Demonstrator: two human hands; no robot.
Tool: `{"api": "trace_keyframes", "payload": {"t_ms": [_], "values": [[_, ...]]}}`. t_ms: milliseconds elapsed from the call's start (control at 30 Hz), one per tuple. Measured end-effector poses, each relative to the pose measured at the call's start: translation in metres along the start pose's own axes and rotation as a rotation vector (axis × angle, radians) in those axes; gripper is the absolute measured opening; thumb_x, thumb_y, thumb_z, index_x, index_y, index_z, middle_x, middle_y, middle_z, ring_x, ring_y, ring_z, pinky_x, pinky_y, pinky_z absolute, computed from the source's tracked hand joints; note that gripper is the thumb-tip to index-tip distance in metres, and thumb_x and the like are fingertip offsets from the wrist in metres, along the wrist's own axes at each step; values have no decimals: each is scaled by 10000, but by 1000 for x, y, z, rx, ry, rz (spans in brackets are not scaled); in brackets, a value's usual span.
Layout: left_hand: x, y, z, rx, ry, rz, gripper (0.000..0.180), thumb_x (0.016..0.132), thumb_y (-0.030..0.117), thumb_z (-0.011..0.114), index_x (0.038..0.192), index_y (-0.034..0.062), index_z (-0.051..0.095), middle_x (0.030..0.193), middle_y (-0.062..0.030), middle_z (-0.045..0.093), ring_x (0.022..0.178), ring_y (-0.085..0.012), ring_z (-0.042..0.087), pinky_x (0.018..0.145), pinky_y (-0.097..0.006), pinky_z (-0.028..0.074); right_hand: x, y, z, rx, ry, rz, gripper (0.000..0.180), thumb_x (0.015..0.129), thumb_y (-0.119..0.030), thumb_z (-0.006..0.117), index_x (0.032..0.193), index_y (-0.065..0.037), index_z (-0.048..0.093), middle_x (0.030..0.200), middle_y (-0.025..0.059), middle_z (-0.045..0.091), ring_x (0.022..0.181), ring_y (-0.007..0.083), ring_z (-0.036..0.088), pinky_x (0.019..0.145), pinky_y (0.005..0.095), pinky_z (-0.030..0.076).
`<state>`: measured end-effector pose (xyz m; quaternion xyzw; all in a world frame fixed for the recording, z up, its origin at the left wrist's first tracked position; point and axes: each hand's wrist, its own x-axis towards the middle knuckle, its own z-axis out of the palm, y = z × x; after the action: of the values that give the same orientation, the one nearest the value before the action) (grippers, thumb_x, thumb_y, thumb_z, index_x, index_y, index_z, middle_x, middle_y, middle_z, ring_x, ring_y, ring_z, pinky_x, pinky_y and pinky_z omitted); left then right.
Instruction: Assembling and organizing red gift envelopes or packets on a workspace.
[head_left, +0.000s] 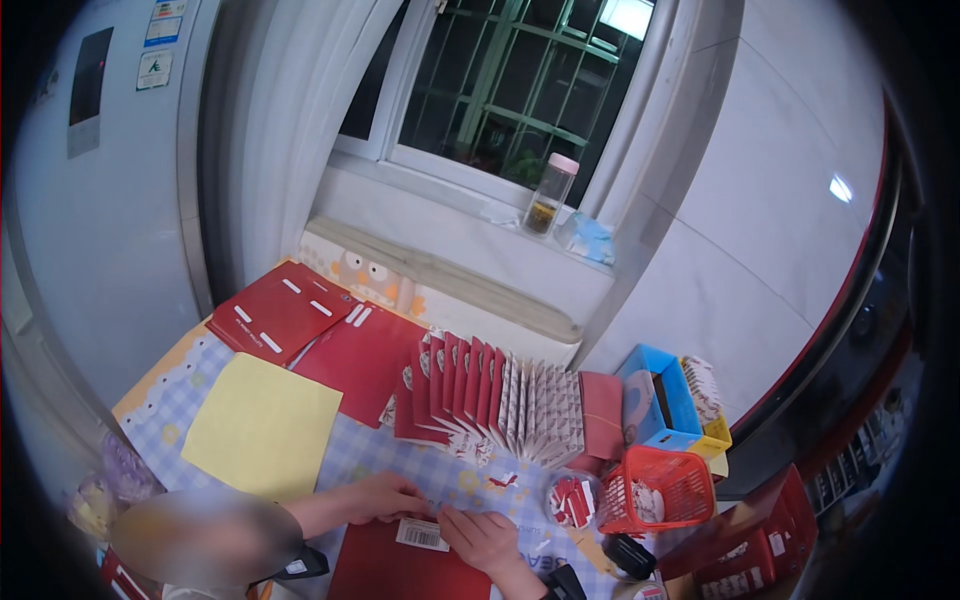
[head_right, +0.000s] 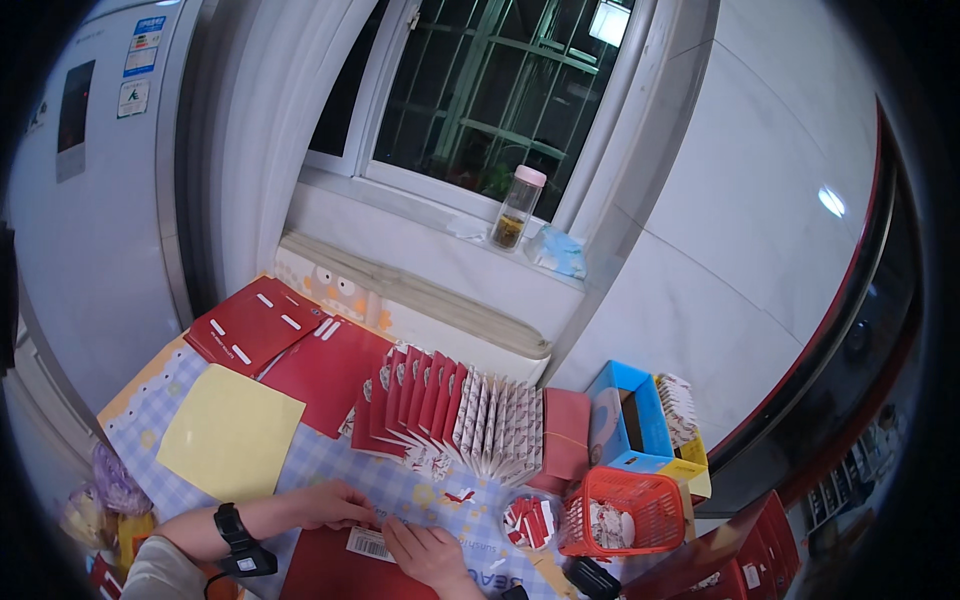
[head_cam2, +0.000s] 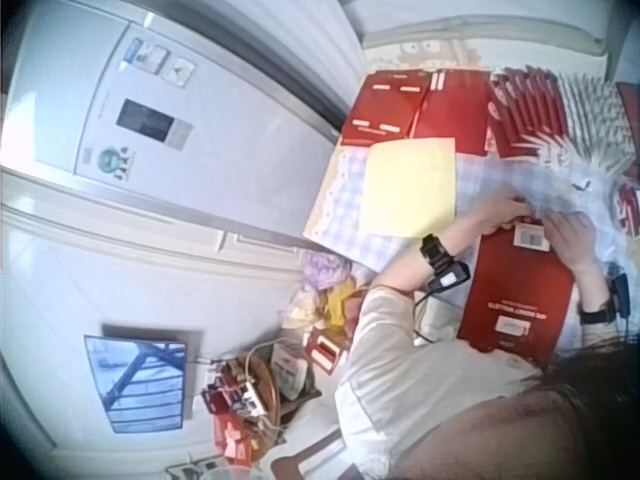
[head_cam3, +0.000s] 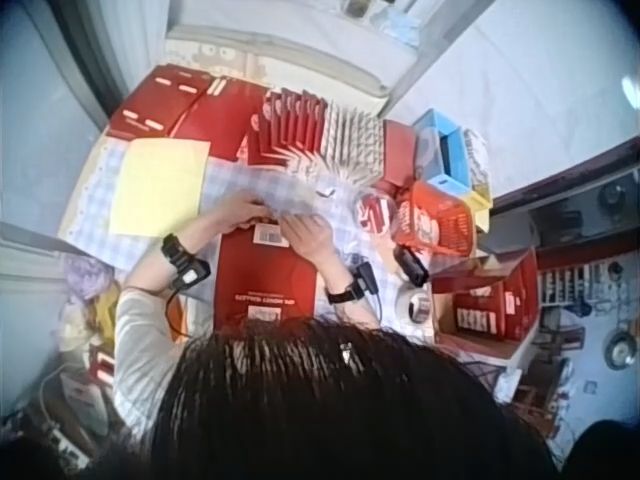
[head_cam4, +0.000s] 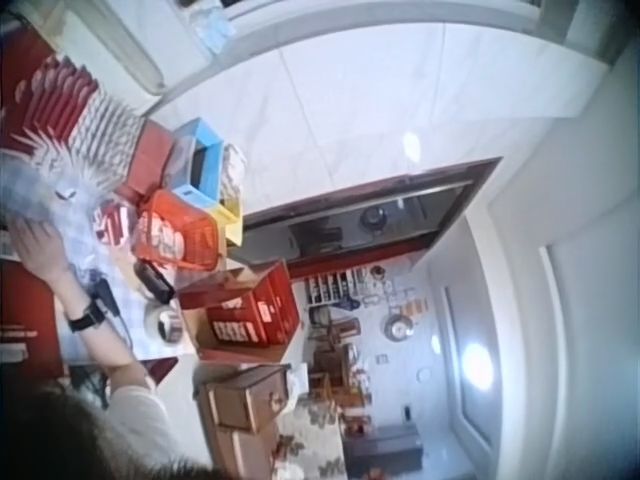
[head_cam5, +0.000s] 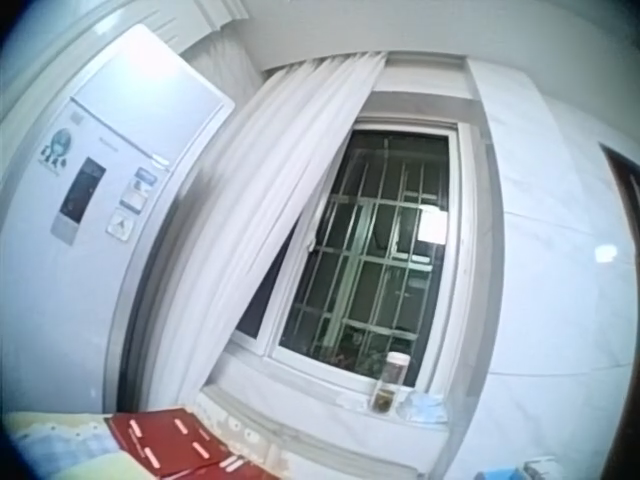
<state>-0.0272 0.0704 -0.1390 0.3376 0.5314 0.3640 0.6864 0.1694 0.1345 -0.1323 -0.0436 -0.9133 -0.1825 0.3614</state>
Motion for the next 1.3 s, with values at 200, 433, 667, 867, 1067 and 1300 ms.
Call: {"api": "trace_keyframes", "payload": {"t_ms": [200,433,667,867,1067,1300], "values": [[5,-11,-4,498,222,398,207,749,268,607,811,74,642,721,-54,586,615,-156,529,573,-284,428,-2,2,3,106,-46,82,122,657,-152,644,775,-133,619,823,-44,611,661,84,554,562,211,384],[7,-11,0,1014,352,570,152,728,264,614,763,125,663,815,-90,572,775,-262,542,692,-352,443,-15,5,7,361,-259,488,122,709,-198,626,798,-114,629,776,5,592,725,181,560,636,292,404],[8,-15,-1,757,296,415,119,728,234,625,762,126,662,877,-72,562,930,-252,465,782,-322,400,-22,-1,18,523,-261,585,105,702,-173,629,779,-101,631,761,32,557,775,205,543,676,327,414],[8,-21,-1,858,345,500,111,726,238,624,750,138,663,899,-47,552,951,-258,434,854,-325,352,-21,2,21,573,-271,598,79,689,-148,631,744,-92,619,741,35,552,744,219,536,678,324,415],[7,-20,3,940,376,482,109,701,254,641,751,163,673,920,-33,553,957,-258,439,867,-343,347,-19,1,21,571,-261,597,76,687,-149,632,735,-94,615,733,32,552,737,216,537,667,324,414],[10,-24,2,942,395,487,115,699,277,645,757,184,679,935,-26,554,964,-261,438,874,-349,344,-20,1,21,560,-260,588,77,691,-155,630,742,-99,617,726,32,546,737,213,539,662,323,411]]}}
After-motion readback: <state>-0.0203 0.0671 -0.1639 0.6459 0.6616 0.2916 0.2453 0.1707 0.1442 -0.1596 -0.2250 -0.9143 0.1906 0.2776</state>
